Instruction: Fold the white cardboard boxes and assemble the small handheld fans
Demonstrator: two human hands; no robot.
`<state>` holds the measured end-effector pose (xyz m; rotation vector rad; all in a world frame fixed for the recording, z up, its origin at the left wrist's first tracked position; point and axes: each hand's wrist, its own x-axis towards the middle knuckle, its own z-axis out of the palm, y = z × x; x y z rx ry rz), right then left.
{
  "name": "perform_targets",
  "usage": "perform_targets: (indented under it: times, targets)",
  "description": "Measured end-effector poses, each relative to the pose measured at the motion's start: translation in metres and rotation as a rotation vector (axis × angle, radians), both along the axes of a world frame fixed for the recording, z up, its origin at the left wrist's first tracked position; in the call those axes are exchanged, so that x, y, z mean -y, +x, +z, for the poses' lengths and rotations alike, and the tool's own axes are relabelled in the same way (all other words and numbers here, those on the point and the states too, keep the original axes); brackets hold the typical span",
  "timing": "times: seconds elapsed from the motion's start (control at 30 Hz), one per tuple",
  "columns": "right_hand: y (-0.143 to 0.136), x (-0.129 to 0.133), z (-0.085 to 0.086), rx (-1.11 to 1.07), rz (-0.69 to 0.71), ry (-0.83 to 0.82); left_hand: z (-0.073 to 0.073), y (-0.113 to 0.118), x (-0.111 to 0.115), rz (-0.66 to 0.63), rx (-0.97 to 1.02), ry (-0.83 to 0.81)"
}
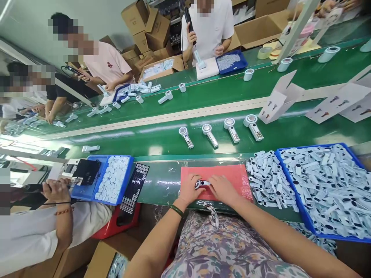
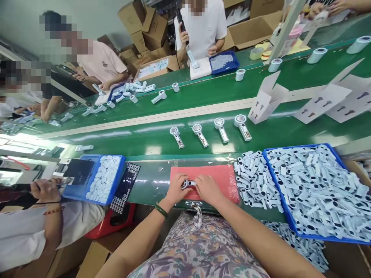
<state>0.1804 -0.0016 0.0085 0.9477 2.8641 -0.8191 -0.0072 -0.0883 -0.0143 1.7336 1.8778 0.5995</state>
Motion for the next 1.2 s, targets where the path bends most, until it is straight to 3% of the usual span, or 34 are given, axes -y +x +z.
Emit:
perform_targets:
  times: [0.2, 0.43, 0.57, 0.7, 0.83, 1.03, 1.2]
  targets:
    - [-0.002, -0.004, -0.008, 0.015, 0.041, -0.027, -0.004, 0.009, 0.001, 0.061, 0.032, 0.028]
    - [-0.001, -0.016, -0.028, -0.198, -0.273, -0.282, -0.011, 0.013, -0.001, 0.155, 0.062, 0.008]
    - [0.002, -0.017, -0.03, -0.18, -0.207, -0.344, -0.003, 0.015, 0.002, 0.159, 0.066, -0.009]
    - [0.009, 0.0, -0.033, -0.114, -0.109, -0.27, 0.006, 0.025, 0.01, 0.149, 0.045, -0.038]
    - [0.008, 0.014, -0.036, -0.057, -0.128, -0.229, 0.007, 0.036, 0.012, 0.209, -0.057, -0.089]
    - [-0.001, 0.002, -0.031, 0.001, -0.161, -0.301, 0.006, 0.028, -0.003, 0.239, -0.002, -0.2]
    - [0.004, -0.002, -0.028, -0.037, -0.13, -0.342, 0.012, 0.025, 0.0, 0.199, 0.008, -0.195]
